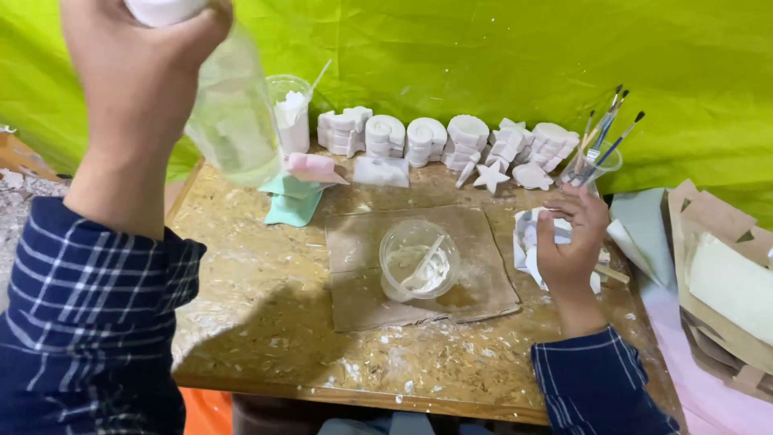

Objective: Mixing white powder with water in a plastic cup using a spoon to create a plaster mixture

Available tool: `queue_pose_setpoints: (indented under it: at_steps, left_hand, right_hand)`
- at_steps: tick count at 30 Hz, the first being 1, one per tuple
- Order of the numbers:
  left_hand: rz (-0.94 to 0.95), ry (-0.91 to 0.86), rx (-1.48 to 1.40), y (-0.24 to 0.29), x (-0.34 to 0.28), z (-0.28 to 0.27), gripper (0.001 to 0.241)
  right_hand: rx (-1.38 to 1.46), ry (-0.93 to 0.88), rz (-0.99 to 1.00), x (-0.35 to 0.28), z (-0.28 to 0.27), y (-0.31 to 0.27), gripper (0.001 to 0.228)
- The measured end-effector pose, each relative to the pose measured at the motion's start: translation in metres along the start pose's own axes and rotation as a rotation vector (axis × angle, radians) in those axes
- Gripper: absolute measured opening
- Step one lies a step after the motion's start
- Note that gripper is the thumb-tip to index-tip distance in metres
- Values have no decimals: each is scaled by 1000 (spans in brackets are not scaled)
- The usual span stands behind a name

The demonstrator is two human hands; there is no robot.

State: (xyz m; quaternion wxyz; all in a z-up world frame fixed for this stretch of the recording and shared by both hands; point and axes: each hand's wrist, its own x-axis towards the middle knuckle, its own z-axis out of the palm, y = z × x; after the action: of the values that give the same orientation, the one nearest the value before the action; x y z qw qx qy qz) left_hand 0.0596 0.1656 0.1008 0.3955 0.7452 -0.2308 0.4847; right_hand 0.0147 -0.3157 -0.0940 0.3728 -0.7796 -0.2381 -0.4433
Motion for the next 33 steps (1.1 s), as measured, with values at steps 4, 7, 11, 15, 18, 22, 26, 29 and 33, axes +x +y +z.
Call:
queue_pose_setpoints:
  at_steps: [4,7,11,15,18,22,26,29,33]
  left_hand:
    - [-44,-13,23,-62,-22,-17,37]
    - [-265,-3,89,-106,-38,-20,37]
    - [-485,65,161,-149,-56,-19,38]
    - [-487,80,209,-166,-68,-15,37]
    - [-495,57,217,-183,-69,-11,40]
    - [-491,33,209,-204,-61,-6,37]
    - [-543,-4,193,-192,-57,-8,42]
    - [-579,-49,248,-195,-62,-16,45]
    - [-404,-94,177,-144,-58,-19,54]
  right_hand:
    - [-48,-1,-5,-2,0,9,51]
    - [-25,2,52,-2,1,5,48]
    - [-31,-8,65,1,0,-1,46]
    - [-183,-44,113,4,-2,-9,43]
    - [-200,-54,83,2,-2,-2,42]
    - [-136,-66,163,2,-2,-3,39]
    - [-123,-86,210,3,1,-5,37]
    - [-115,-115,247,0,4,-8,31]
    - [-169,-161,239,-5,6,-7,29]
